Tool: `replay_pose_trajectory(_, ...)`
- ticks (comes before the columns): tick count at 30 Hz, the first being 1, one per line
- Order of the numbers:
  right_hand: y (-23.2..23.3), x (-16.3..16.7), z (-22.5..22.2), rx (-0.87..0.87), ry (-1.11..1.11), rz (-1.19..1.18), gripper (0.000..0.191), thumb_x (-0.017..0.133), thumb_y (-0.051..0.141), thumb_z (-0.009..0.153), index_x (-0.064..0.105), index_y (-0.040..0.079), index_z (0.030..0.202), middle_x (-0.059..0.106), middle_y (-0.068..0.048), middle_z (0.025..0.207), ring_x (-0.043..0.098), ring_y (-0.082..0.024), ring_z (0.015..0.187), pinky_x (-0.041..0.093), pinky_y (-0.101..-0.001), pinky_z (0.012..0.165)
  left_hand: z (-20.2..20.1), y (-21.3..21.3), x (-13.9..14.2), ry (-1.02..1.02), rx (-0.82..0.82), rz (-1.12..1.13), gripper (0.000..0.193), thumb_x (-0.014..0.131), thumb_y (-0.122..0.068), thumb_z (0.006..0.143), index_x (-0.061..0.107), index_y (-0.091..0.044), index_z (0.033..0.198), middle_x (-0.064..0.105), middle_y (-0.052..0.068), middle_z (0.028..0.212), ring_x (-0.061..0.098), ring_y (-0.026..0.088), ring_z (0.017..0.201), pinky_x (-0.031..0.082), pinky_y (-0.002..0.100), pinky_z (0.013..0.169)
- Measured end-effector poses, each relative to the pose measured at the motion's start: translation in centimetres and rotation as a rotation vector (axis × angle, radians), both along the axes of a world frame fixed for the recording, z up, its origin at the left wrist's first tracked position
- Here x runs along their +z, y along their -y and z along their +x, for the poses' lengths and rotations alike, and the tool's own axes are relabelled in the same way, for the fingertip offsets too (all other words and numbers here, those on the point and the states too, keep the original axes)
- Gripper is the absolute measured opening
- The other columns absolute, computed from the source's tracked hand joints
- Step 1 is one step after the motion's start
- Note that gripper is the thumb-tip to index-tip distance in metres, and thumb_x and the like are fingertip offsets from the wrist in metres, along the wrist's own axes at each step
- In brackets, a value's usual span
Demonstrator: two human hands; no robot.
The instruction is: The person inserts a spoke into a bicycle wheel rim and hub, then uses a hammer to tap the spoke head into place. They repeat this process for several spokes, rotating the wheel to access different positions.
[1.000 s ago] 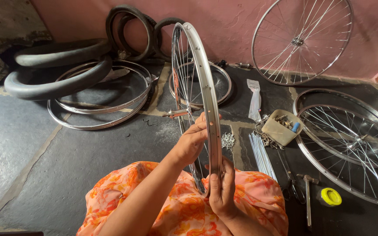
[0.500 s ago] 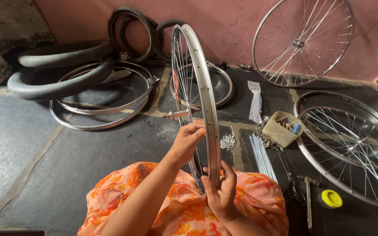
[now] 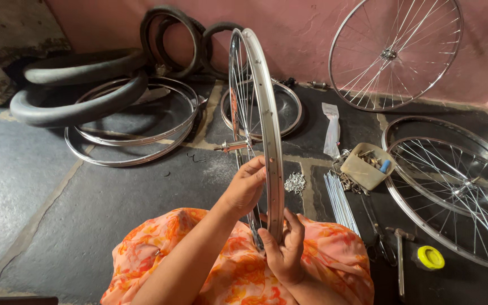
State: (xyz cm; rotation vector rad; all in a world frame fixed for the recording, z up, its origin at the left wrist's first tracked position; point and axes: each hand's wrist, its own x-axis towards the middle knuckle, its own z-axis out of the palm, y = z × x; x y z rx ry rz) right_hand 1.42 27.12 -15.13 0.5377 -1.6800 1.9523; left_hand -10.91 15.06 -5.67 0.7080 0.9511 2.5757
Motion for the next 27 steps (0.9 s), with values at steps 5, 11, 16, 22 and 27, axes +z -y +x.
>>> replay_pose_trajectory(5, 0.1, 0.2, 0.2, -0.028, -0.085, 0.041, 0.068, 0.067, -0.004, 0.096, 0.028, 0.003, 0.151, 0.058, -0.019, 0.131, 0.067, -0.026, 0.119, 0.056, -0.0345, 0.099, 0.3, -0.3, 0.3, -0.049, -0.002, 0.029, 0.023, 0.079, -0.022, 0.092, 0.069, -0.011, 0.109, 0.068, -0.002, 0.105, 0.06, 0.012, 0.102, 0.047, 0.032, 0.096)
replay_pose_trajectory(11, 0.0, 0.4, 0.1, -0.006, -0.051, 0.021, 0.068, 0.067, -0.005, 0.096, 0.027, 0.003, 0.151, 0.059, -0.019, 0.13, 0.066, -0.026, 0.119, 0.055, -0.035, 0.1, 0.1, -0.5, -0.3, -0.012, 0.037, -0.067, 0.023, 0.077, -0.026, 0.095, 0.071, -0.008, 0.11, 0.067, -0.002, 0.103, 0.06, 0.011, 0.1, 0.046, 0.031, 0.095)
replay_pose_trajectory(16, 0.0, 0.1, -0.1, -0.01, -0.076, 0.035, 0.068, 0.066, -0.005, 0.096, 0.027, 0.004, 0.151, 0.059, -0.019, 0.129, 0.066, -0.025, 0.119, 0.054, -0.0354, 0.103, 0.0, -0.1, 0.2, -0.028, 0.021, -0.15, 0.026, 0.072, -0.03, 0.1, 0.071, -0.007, 0.114, 0.067, -0.003, 0.104, 0.059, 0.01, 0.102, 0.044, 0.031, 0.098)
replay_pose_trajectory(22, -0.6, 0.0, 0.1, 0.042, 0.079, -0.04, 0.073, 0.068, -0.008, 0.094, 0.027, 0.004, 0.153, 0.063, -0.02, 0.12, 0.064, -0.02, 0.092, 0.053, -0.0314, 0.076, 1.9, 0.1, 4.1, -0.185, 0.182, -0.282, 0.041, 0.059, -0.039, 0.102, 0.064, -0.007, 0.128, 0.064, 0.0, 0.129, 0.053, 0.013, 0.13, 0.024, 0.033, 0.116)
replay_pose_trajectory(27, -1.7, 3.7, -1.0, -0.121, -0.126, 0.093, 0.056, 0.058, -0.002, 0.092, 0.042, 0.0, 0.146, 0.05, -0.018, 0.139, 0.051, -0.025, 0.134, 0.036, -0.0391, 0.117, 5.3, -1.6, 6.5, -0.521, 0.705, -0.877, 0.066, 0.088, -0.021, 0.077, 0.059, -0.007, 0.134, 0.068, 0.007, 0.129, 0.057, 0.022, 0.133, 0.013, 0.042, 0.126)
